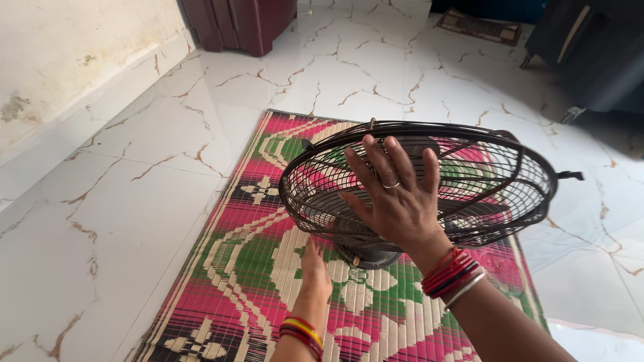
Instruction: The person removes the front grille of a standing electric fan, then uses a screwdriver to loosen the central nut and remove the fan blades. The person then detaches the rear grille and manipulates the internal wiring and motor housing. The fan remains partially disassembled on the mat.
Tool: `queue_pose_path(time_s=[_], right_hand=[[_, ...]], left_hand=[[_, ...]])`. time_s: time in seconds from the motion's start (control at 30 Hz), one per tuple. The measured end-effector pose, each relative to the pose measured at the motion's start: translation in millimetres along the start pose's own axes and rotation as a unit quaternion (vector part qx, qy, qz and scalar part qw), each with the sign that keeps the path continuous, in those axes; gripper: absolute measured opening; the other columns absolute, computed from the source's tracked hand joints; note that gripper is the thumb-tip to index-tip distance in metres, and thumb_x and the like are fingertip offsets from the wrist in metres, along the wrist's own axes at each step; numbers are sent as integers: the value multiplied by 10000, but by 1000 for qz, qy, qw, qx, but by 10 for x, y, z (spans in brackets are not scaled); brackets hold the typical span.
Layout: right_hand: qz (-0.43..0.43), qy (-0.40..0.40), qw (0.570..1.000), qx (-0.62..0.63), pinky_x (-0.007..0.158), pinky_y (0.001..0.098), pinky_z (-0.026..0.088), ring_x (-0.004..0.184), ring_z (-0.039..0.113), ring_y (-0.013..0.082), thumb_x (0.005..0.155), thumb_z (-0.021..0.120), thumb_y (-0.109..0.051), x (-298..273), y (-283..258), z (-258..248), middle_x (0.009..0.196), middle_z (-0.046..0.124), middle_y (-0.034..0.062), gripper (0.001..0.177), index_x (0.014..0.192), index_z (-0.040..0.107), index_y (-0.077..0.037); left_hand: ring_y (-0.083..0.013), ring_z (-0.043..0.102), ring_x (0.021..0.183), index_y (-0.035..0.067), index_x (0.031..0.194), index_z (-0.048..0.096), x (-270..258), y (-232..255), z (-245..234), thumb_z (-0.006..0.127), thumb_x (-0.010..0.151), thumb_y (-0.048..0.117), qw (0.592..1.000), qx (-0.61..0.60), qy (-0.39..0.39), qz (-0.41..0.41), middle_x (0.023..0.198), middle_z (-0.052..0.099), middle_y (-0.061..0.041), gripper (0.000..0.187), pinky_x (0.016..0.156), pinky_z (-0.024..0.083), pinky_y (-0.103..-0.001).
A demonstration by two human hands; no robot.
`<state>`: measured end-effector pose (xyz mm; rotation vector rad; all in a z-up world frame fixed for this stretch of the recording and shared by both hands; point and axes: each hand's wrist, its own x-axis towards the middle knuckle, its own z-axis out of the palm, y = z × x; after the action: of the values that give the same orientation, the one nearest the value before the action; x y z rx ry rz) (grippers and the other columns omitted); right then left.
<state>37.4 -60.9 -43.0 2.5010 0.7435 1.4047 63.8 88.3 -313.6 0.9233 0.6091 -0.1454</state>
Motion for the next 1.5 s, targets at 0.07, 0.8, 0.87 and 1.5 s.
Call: queue_pose_path(time_s=[0.07,0.8,0.87,1.5], right_hand=[[-5,20,1000,-1,1271,540,34,1567,233,197,1017,591,-697,0,9,2,1690,324,6,733,1624,451,-309],[-28,37,999,-15,1286,500,-56,1597,206,237,1045,567,-719,-127,108,140,1744,226,31,791,1662,445,-239],[-28,41,998,-24,1293,526,-55,1604,195,245,1043,560,-699,-111,128,154,1746,227,34,782,1667,462,-237],[1,28,1000,-2,1288,564,6,1593,241,245,1018,660,-705,-171,112,93,1717,353,27,732,1593,620,-254]], left_hand=[[-219,185,1588,152,1625,225,131,-38,8,273,1024,558,996,-89,6,-12,1708,226,-61,727,1291,59,-445],[-128,590,970,264,1202,638,383,165,222,406,992,555,948,-312,-51,18,1106,655,49,428,934,458,-315],[-122,537,931,259,1159,657,491,76,205,407,1001,585,954,-297,-49,11,1060,646,56,440,887,412,-304],[-193,605,1287,73,1611,160,699,96,48,714,882,101,932,-341,5,125,1441,608,-110,917,1127,413,-361]])
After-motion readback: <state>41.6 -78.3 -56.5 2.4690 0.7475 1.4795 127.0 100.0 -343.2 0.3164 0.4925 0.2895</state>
